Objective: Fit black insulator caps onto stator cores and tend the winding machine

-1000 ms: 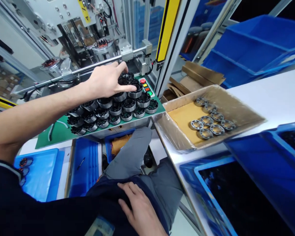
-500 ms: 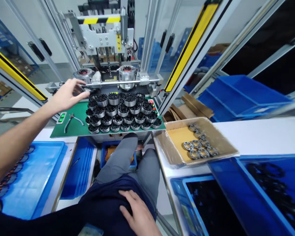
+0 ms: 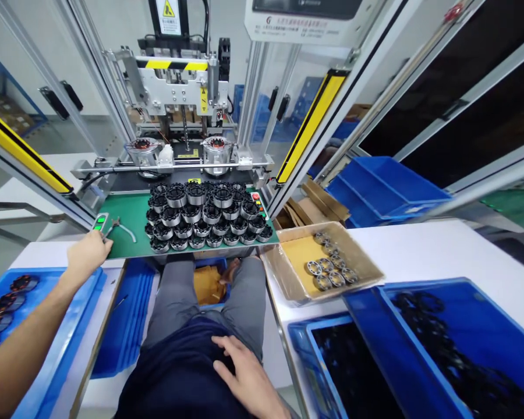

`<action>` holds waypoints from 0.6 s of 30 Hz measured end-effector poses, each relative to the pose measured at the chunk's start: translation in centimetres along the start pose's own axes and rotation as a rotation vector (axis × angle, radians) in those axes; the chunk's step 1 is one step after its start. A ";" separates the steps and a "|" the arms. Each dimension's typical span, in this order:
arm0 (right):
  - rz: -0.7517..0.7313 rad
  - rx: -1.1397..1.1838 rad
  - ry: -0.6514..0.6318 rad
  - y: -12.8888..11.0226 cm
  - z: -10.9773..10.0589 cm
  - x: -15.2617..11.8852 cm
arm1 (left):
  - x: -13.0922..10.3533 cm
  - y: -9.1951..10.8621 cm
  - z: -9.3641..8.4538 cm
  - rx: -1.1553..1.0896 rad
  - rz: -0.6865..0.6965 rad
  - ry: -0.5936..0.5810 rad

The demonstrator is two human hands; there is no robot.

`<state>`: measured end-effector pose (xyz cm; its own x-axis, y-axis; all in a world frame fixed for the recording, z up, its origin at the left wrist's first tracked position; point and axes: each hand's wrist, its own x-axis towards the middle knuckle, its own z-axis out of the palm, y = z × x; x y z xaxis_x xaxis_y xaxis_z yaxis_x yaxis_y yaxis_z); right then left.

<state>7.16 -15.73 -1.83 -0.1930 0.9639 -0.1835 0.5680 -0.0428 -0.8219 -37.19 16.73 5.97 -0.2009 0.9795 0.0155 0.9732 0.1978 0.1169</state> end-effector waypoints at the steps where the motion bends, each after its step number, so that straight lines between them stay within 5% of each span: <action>1: -0.002 0.008 -0.014 -0.6 -0.3 0.6 | 0.4 -0.1 -0.1 -0.015 -0.011 -0.019; 5: -0.034 0.055 -0.053 -3.8 -2.4 4.5 | -0.4 -0.4 -1.1 -0.181 -0.033 -0.028; 9: -0.103 0.156 -0.069 -6.7 -3.2 9.9 | -6.9 0.7 -1.3 -0.440 0.032 -0.023; 14: -0.137 0.285 -0.056 -9.1 -0.2 14.7 | -19.0 7.6 2.5 -0.724 0.185 -0.207; 18: -0.156 0.309 -0.237 -9.8 0.2 15.6 | -23.6 12.4 5.9 -0.865 0.376 -0.395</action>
<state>-1.59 -0.36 3.30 -0.4572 0.8794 -0.1332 0.2577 -0.0124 -0.9661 -19.74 -3.68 1.24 0.3041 0.9461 -0.1114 0.5206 -0.0671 0.8512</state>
